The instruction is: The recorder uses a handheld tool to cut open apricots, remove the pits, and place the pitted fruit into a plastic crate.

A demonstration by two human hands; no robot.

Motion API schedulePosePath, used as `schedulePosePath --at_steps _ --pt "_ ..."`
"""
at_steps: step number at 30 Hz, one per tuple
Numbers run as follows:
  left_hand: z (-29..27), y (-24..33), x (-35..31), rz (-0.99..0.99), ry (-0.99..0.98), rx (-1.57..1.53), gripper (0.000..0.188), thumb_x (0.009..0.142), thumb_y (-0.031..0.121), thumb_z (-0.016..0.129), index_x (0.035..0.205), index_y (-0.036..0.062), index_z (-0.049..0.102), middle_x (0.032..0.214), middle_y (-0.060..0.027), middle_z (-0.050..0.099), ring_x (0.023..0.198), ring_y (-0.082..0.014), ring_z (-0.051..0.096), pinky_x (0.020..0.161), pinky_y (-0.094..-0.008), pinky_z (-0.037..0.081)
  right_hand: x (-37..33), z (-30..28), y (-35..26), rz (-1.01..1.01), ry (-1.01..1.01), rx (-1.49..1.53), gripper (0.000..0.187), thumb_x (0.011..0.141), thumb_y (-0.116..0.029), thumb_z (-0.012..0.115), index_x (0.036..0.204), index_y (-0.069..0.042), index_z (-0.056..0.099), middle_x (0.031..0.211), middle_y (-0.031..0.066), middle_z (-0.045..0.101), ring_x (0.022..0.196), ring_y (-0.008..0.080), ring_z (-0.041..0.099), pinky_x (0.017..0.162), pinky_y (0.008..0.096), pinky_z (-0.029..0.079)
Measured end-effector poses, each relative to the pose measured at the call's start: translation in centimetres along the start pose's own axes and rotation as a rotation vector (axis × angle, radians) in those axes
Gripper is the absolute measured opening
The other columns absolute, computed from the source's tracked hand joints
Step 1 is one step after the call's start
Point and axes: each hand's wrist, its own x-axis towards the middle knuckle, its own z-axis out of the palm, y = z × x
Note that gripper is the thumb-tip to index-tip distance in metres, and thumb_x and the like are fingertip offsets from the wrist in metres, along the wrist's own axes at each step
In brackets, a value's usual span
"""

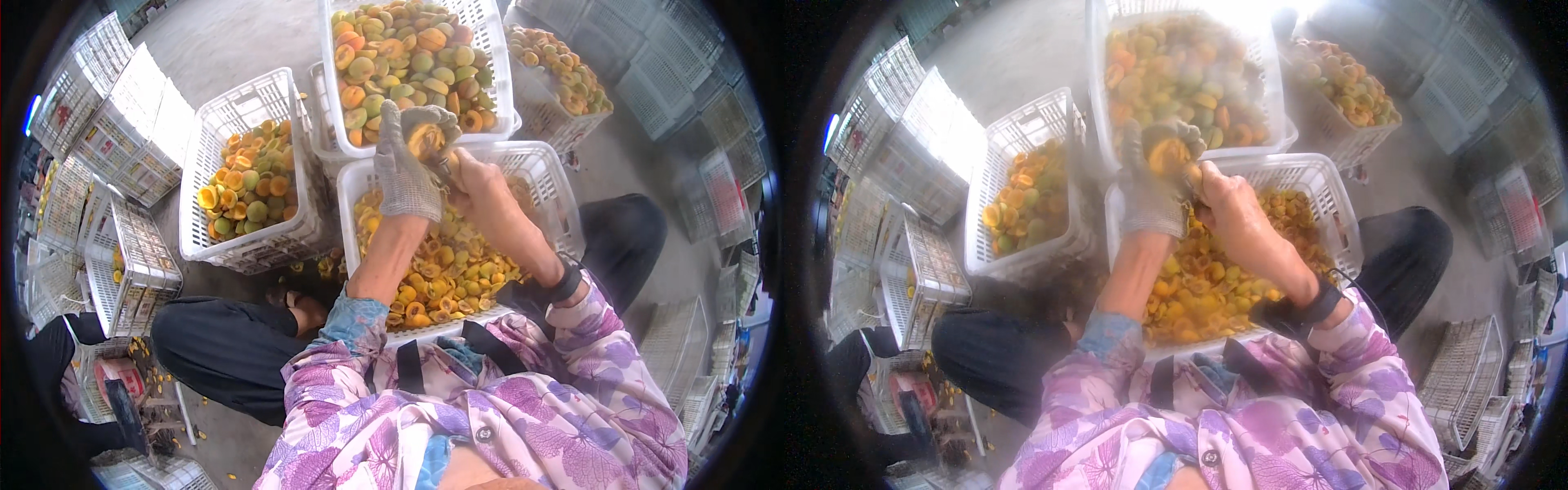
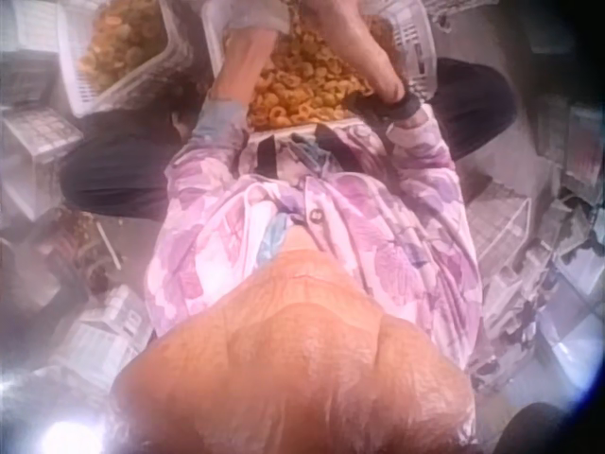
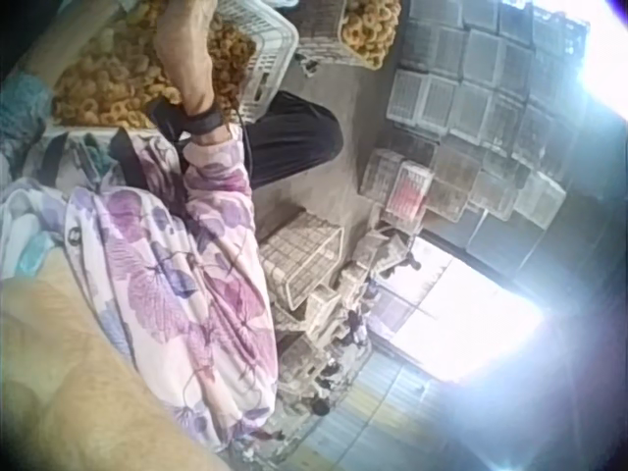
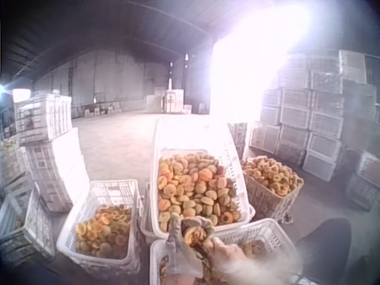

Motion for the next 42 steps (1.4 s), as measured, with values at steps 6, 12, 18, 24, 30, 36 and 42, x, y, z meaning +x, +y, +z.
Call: schedulePosePath --at_steps 6,12,18,24,30,36,42 --pt "-0.4 1.7 -0.5 0.062 -0.301 0.01 0.051 0.1 0.044 0.04 0.085 0.0004 0.062 0.078 -0.0061 0.062 0.066 -0.0145 0.057 0.058 -0.0241 0.047 0.8 -4.4 -5.3 0.459 -0.443 0.373 0.026 0.078 -0.002 0.059 0.099 0.006 0.048 0.067 0.0229 0.056 0.065 0.0459 0.054 0.06 0.0409 0.047" --pt "-1.2 0.8 0.3 0.217 -0.269 0.131 0.059 0.101 0.042 0.04 0.069 -0.0022 0.062 0.066 -0.0062 0.061 0.058 -0.0127 0.053 0.055 -0.0236 0.043 -0.7 -0.6 -2.3 0.074 -0.039 -0.023 0.03 0.08 -0.004 0.063 0.104 0.006 0.048 0.081 0.0271 0.058 0.083 0.0484 0.052 0.067 0.0403 0.047" --pt "-0.4 -0.3 -1.0 0.346 -0.041 0.397 0.049 0.104 0.033 0.032 0.076 0.0009 0.056 0.076 -0.0103 0.061 0.067 -0.0166 0.057 0.067 -0.026 0.047 -1.2 0.4 0.1 -0.007 -0.105 -0.019 0.036 0.074 -0.002 0.064 0.105 0.005 0.047 0.082 0.0268 0.057 0.085 0.0475 0.053 0.07 0.0455 0.044" --pt "-0.7 0.4 -0.3 0.199 -0.189 0.181 0.057 0.101 0.04 0.04 0.068 -0.0005 0.062 0.064 -0.0064 0.061 0.057 -0.0109 0.054 0.056 -0.0242 0.043 0.1 -2.8 -0.7 0.292 -0.453 0.303 0.019 0.082 -0.007 0.057 0.097 0.004 0.05 0.062 0.014 0.052 0.054 0.0226 0.052 0.053 0.0414 0.043" --pt "-0.5 0.7 -0.1 0.268 -0.294 0.506 0.059 0.1 0.041 0.041 0.061 0.0015 0.059 0.064 -0.0082 0.062 0.057 -0.0137 0.057 0.056 -0.0261 0.044 -1.9 0.7 0.2 0.001 -0.071 -0.359 0.024 0.082 -0.016 0.066 0.09 0.004 0.055 0.06 0.0137 0.053 0.06 0.0281 0.057 0.055 0.0395 0.047" --pt "-4.8 0.7 3.6 0.033 -0.167 0.145 0.048 0.098 0.046 0.043 0.081 0.0035 0.059 0.071 -0.0042 0.06 0.062 -0.0142 0.059 0.06 -0.0275 0.051 -1.8 -3.2 3.6 -0.216 -0.794 -0.145 0.016 0.086 -0.015 0.061 0.076 -0.003 0.058 0.065 -0.0008 0.054 0.064 0.0124 0.057 0.053 0.0334 0.046" --pt "-15.4 10.7 9.0 0.179 -0.042 -0.759 0.079 0.094 0.061 0.033 0.14 -0.0029 0.029 0.136 -0.0261 0.042 0.129 -0.0352 0.043 0.105 -0.0505 0.041 -0.1 -1.5 10.6 -0.046 -0.568 -0.966 0.02 0.089 -0.015 0.055 0.101 -0.013 0.07 0.073 0.0085 0.066 0.066 0.0195 0.063 0.059 0.0318 0.052"
